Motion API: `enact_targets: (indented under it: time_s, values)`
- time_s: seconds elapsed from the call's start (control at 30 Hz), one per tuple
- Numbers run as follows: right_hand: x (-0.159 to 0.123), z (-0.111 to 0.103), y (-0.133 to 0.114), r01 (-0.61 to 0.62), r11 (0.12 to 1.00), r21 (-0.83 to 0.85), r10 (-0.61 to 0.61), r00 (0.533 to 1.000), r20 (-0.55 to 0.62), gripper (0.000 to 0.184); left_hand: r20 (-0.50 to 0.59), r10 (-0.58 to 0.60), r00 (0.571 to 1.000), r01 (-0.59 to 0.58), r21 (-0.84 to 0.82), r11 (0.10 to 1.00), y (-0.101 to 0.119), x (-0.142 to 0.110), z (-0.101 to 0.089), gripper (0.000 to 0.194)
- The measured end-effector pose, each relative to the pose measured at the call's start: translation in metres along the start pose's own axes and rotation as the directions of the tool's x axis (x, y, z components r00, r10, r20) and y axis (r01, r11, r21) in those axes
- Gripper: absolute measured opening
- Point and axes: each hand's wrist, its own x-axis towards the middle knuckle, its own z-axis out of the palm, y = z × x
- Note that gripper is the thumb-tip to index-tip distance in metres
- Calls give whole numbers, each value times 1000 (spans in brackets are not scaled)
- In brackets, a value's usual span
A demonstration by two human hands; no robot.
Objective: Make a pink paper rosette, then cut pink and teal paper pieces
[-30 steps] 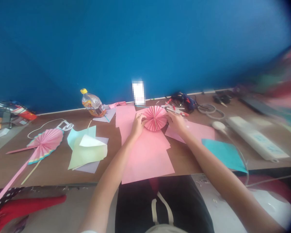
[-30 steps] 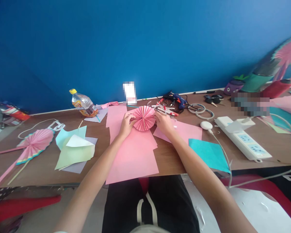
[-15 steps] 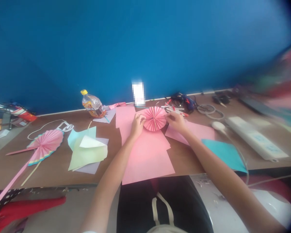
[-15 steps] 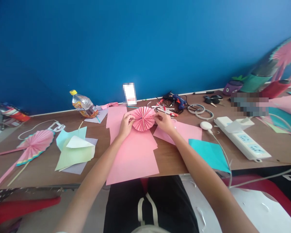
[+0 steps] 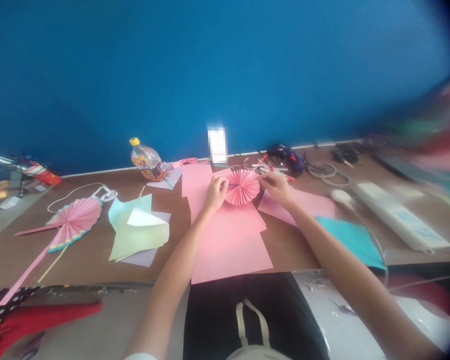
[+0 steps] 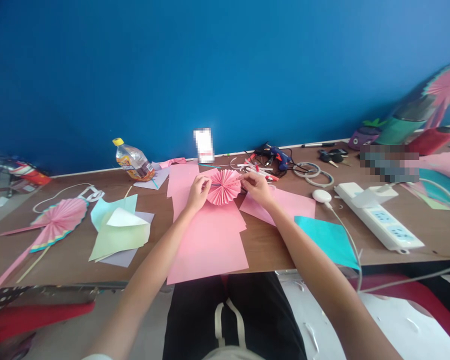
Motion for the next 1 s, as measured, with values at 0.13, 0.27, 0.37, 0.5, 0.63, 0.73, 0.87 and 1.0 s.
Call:
enact_targets:
  time_s: [0.13,0.27,0.37,0.5,0.63,0.73,0.87,1.0]
  values:
    - [0,0,6,2,999,36,-3,1000,31,16,43,9,999,-9,20,1000,0,0,2,23]
    - [0,1,6,-32,999,29,31,999,34,18,51,74,996,-79,108,991,0,0,3,22]
    - [-1,1,3,-19,1000,-15,20,1000,22,20,8,87,996,-87,242,966,5,-2,2,24]
    - [-1,1,-2,8,997,-77,-8,1000,1,22,47,107,993,-117,430,895,19,-5,1,26]
    - [-3,3,-2,16,997,-71,-13,999,36,22,177,170,970,-232,442,866,34,-10,9,31]
    - [-4,5,0,4,999,-32,-1,997,76,22,242,176,954,-261,389,884,40,-12,15,31]
    - [-4,6,1,28,999,-46,-27,999,21,22,298,214,930,-283,215,935,39,-12,16,29]
    - [-4,4,-6,52,997,-62,-56,997,-55,23,270,190,944,-224,101,969,37,-11,13,33]
